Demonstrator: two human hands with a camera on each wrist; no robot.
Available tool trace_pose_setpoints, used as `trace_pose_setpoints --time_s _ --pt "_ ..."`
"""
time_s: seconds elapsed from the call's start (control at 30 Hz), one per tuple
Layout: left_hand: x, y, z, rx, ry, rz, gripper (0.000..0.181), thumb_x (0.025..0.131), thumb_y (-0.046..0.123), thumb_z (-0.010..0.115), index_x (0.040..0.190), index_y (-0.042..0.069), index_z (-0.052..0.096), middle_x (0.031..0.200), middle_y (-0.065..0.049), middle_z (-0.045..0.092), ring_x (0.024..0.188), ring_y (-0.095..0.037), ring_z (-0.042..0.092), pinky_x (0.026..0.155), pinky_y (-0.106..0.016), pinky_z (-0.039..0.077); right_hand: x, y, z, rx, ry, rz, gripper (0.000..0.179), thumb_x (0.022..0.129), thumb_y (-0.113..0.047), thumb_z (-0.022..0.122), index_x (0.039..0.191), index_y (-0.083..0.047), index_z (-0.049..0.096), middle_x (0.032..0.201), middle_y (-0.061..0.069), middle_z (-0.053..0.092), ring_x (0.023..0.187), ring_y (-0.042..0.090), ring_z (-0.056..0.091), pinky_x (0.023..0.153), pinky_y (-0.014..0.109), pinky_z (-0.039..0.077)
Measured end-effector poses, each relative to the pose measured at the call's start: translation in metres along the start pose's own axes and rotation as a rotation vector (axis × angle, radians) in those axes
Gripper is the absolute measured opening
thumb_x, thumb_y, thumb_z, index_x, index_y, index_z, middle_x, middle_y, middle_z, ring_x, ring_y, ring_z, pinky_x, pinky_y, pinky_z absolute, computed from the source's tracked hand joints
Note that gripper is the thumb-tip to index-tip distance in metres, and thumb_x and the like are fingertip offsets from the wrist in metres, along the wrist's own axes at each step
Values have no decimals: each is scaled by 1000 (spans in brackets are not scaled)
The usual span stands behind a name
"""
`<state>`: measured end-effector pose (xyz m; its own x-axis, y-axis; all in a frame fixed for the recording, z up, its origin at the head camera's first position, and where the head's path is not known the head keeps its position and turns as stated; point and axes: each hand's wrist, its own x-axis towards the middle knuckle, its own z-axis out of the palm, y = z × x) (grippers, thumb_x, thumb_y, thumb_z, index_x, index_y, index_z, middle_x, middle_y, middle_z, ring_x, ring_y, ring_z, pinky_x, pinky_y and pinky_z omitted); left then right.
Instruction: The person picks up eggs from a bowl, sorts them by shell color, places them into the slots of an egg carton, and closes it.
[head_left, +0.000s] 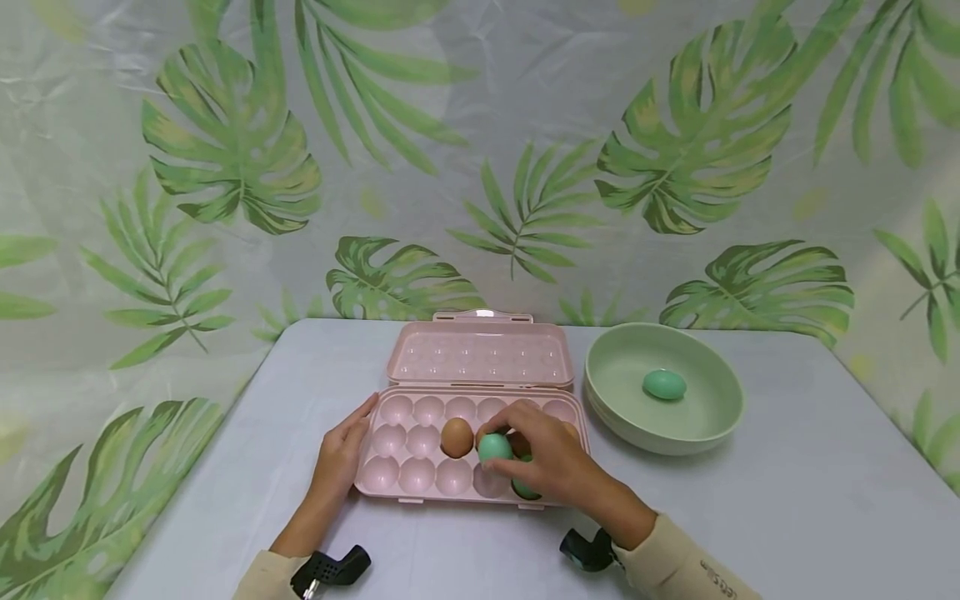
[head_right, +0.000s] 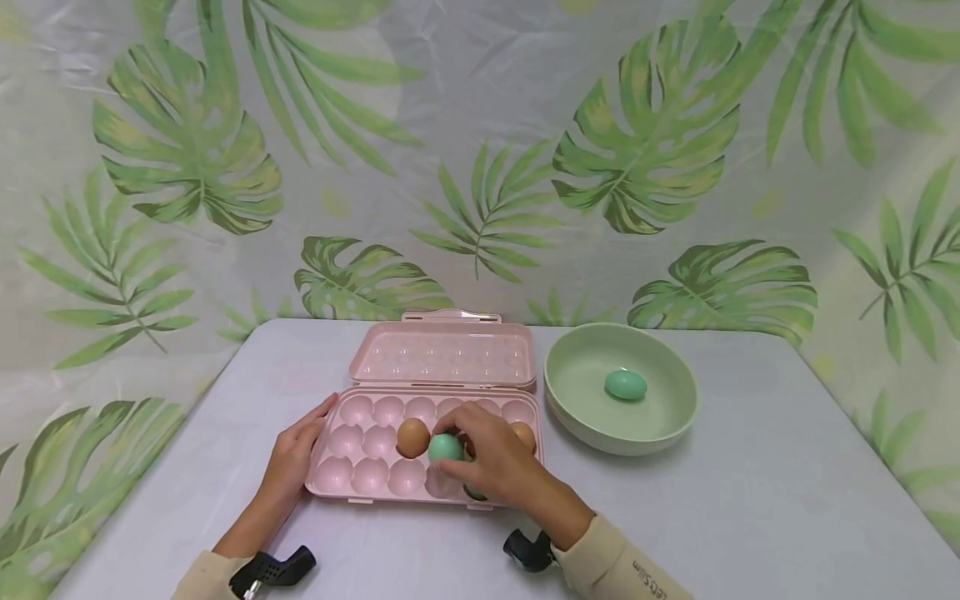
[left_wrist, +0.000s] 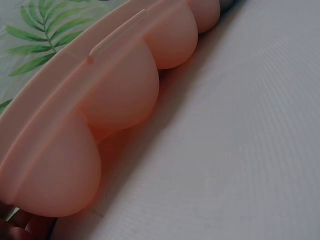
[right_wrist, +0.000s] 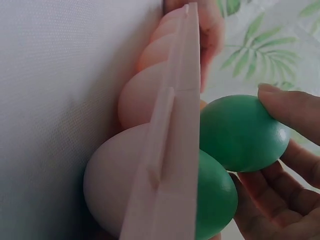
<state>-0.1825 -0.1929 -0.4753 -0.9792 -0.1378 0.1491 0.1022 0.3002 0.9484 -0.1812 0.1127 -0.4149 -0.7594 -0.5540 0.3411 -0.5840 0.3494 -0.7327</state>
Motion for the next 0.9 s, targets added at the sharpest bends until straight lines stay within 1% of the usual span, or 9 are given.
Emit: trace_pose_setpoints --time_s 0.1,0.17,0.2,0.33,0.4,0.43,0.53,0.7,0.9 --pt "0 1 0 -3 -1 -5 40 104 19 38 140 9 51 144 0 48 138 -13 35 114 -25 24 0 1 1 0 -9 -27 32 78 -12 80 106 -13 64 104 -5 58 91 11 61 75 27 57" --pt "-1 0 0 -5 0 -3 40 104 19 38 140 8 51 144 0 48 138 -13 35 112 -20 24 0 2 1 -2 -18 -44 32 79 -11 80 106 -13 64 104 -4 58 91 11 60 75 29 57" --pt "-2 5 0 -4 -3 -10 40 104 18 38 140 7 50 144 -2 48 138 -14 35 112 -21 24 0 2 2 1 -24 -51 32 79 -11 80 105 -13 63 104 -3 59 91 11 59 75 29 57" --pt "-1 4 0 1 -2 -5 40 104 17 39 140 5 50 144 -3 48 138 -15 35 108 -12 25 0 5 3 -12 -42 -107 31 78 -9 80 105 -12 63 105 0 61 90 13 57 75 31 57" --pt "-1 4 0 1 -6 -8 40 104 17 39 140 5 50 145 -3 47 139 -16 35 109 -13 24 0 6 3 -24 -45 -134 32 78 -8 80 104 -11 62 105 0 62 89 14 57 74 31 57" --pt "1 -2 0 -1 -3 -1 40 104 18 39 140 7 50 144 -2 48 138 -15 35 107 -11 24 -1 6 4 -33 -45 -144 32 77 -8 80 104 -10 62 104 1 62 88 14 57 74 32 57" --pt "1 -1 0 -1 -8 -2 40 104 18 39 141 7 50 145 -1 47 138 -15 35 110 -15 24 -1 6 3 -57 -43 -146 33 77 -9 81 103 -11 62 102 0 60 87 14 56 73 34 56" --pt "1 -1 0 1 -12 1 40 104 18 38 142 8 49 145 -2 46 139 -15 34 114 -26 23 -1 6 3 -82 -44 -129 33 77 -12 81 104 -13 62 101 -2 59 87 13 56 74 35 56" --pt "1 -2 0 -15 -13 5 40 104 17 39 142 7 48 146 -2 46 140 -15 33 114 -28 22 -1 7 3 -104 -52 -143 34 77 -14 81 105 -13 62 99 -3 59 85 12 55 72 31 55"
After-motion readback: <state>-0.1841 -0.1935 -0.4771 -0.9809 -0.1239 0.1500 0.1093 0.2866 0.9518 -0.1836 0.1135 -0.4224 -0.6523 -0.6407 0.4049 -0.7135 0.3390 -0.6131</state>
